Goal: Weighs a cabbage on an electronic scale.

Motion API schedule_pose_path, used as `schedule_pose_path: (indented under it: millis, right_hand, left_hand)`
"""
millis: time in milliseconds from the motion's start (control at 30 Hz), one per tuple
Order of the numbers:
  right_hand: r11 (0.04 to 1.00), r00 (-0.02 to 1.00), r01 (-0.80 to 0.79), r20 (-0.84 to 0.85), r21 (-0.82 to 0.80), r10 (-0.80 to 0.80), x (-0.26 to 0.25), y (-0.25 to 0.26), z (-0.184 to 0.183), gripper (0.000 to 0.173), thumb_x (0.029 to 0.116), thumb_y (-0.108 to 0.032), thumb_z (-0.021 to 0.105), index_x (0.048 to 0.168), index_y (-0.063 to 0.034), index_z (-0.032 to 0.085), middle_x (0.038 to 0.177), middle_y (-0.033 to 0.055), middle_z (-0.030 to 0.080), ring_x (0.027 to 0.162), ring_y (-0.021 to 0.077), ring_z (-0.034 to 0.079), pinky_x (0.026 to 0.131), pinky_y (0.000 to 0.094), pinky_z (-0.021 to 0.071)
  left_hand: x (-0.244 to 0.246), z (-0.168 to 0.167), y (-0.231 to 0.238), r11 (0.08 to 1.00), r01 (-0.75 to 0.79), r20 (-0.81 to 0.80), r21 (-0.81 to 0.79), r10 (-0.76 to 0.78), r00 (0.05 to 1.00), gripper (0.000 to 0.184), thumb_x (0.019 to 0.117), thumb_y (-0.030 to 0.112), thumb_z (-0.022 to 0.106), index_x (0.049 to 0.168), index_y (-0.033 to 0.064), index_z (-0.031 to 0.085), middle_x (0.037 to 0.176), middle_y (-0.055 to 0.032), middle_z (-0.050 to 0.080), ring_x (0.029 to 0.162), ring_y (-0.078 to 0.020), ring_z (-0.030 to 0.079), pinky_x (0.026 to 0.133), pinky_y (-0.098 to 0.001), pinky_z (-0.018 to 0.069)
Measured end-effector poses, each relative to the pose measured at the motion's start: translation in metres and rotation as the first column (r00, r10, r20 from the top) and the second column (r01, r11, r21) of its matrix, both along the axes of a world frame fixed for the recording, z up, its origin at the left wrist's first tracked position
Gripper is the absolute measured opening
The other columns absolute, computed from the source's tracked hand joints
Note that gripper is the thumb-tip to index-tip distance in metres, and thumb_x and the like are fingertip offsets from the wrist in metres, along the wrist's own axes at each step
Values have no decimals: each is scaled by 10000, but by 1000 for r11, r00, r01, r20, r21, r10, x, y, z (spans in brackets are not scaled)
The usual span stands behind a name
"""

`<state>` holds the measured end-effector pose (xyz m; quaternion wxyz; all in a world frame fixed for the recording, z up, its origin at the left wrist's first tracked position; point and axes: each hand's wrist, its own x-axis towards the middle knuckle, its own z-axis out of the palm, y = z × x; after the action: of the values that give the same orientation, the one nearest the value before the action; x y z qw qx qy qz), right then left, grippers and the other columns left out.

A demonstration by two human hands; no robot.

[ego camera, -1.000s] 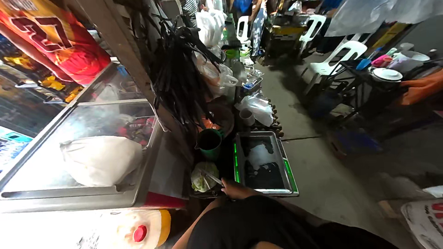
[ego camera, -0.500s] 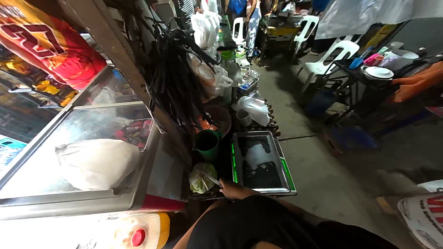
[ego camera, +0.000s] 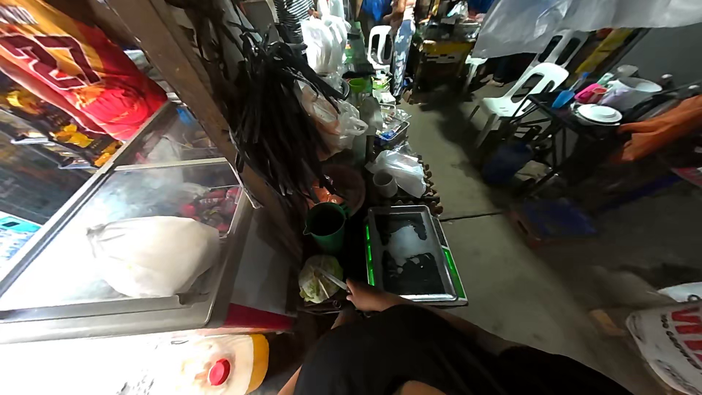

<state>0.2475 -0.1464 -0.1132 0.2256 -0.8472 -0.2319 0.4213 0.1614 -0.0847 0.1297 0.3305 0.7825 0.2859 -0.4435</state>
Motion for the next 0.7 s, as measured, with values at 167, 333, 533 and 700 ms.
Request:
schedule_pose_path:
  millis: [167, 333, 533, 700]
  right_hand:
    - [982, 997, 67, -41, 175, -61, 11, -3, -22, 475, 1061, -249, 569, 1418, 50, 475, 1274, 287, 628, 1190, 418, 626, 1035, 592, 490]
    - [999, 995, 5, -98, -36, -9, 6, 1, 44, 478, 1104, -275, 467, 1502, -23, 382, 1313, 260, 607, 1132, 387, 656, 944, 562, 537]
    - [966, 996, -40, 66, -254, 58, -18, 14, 40, 479, 1116, -339, 406, 1524, -90, 378, 1281, 237, 652, 1190, 413, 652, 991, 591, 526]
    - [941, 990, 23, 135, -338, 24, -29, 25, 42, 454, 1109, -349, 427, 1487, -99, 397, 1207, 217, 679, 1077, 409, 701, 894, 581, 570]
  left_hand:
    - [-17, -151, 40, 967, 188, 549, 169, -251, 797, 308, 1031, 212, 563, 1205, 0, 703, 1196, -231, 704, 1132, -380, 674, 981, -546, 535]
    - [-15, -185, 93, 993, 64, 462, -96, -13, 887, 322, 1003, 201, 623, 1263, 18, 671, 1239, -200, 680, 1171, -324, 648, 1049, -514, 495]
    - [5, -226, 146, 891, -375, 529, 255, 196, 826, 370, 1055, 278, 521, 1316, 37, 624, 1299, -254, 633, 1210, -449, 607, 998, -642, 496]
    - [64, -264, 134, 847, -498, 390, 187, 401, 829, 720, 991, 322, 653, 1596, 107, 325, 1632, -264, 272, 1438, -516, 351, 1048, -675, 435]
